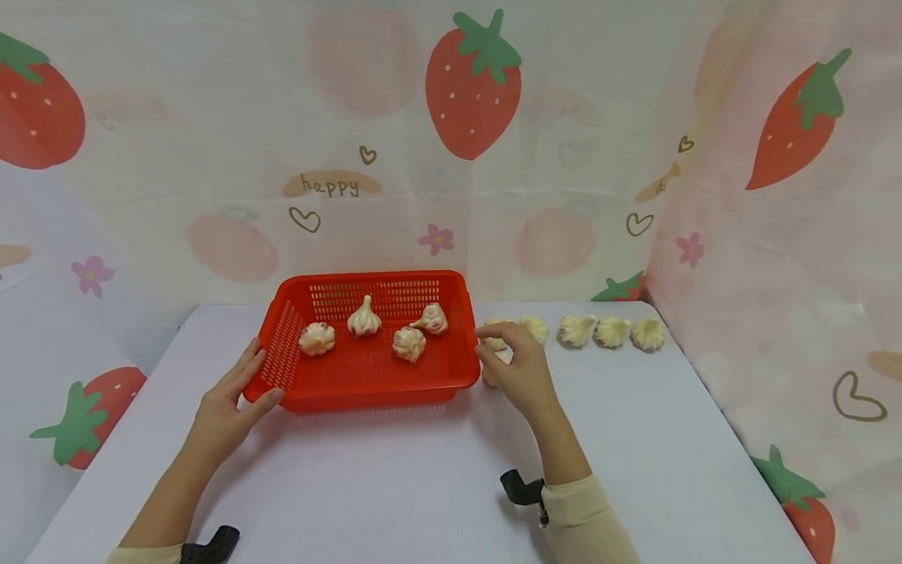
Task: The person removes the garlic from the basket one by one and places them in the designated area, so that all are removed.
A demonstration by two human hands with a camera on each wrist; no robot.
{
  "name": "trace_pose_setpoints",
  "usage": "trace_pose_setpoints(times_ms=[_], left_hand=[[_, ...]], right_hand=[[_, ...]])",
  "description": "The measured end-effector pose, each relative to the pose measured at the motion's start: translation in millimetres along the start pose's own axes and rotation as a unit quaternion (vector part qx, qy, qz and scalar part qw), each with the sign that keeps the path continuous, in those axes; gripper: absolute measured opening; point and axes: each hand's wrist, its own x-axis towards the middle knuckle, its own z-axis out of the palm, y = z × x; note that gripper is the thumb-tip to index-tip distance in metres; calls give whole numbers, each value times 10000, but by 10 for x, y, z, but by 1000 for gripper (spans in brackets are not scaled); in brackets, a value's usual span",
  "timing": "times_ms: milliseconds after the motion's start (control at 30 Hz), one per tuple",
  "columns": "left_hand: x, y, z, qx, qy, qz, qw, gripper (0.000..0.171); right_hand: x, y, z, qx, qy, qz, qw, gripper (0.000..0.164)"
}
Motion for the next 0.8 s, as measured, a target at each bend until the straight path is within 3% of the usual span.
trace_pose_setpoints(times_ms=[167,367,800], left_hand=[[-2,-24,0,6,-12,44,10000,85],[-9,-25,-6,-58,43,9,10000,85],[-4,0,-4,-39,46,24,10000,85]], right_hand=[[-11,-161,133,45,-123,-110,9999,24],[43,-365,151,-32,-150,-73,9999,24],[615,-903,125,-305,-1015,-479,9932,24]])
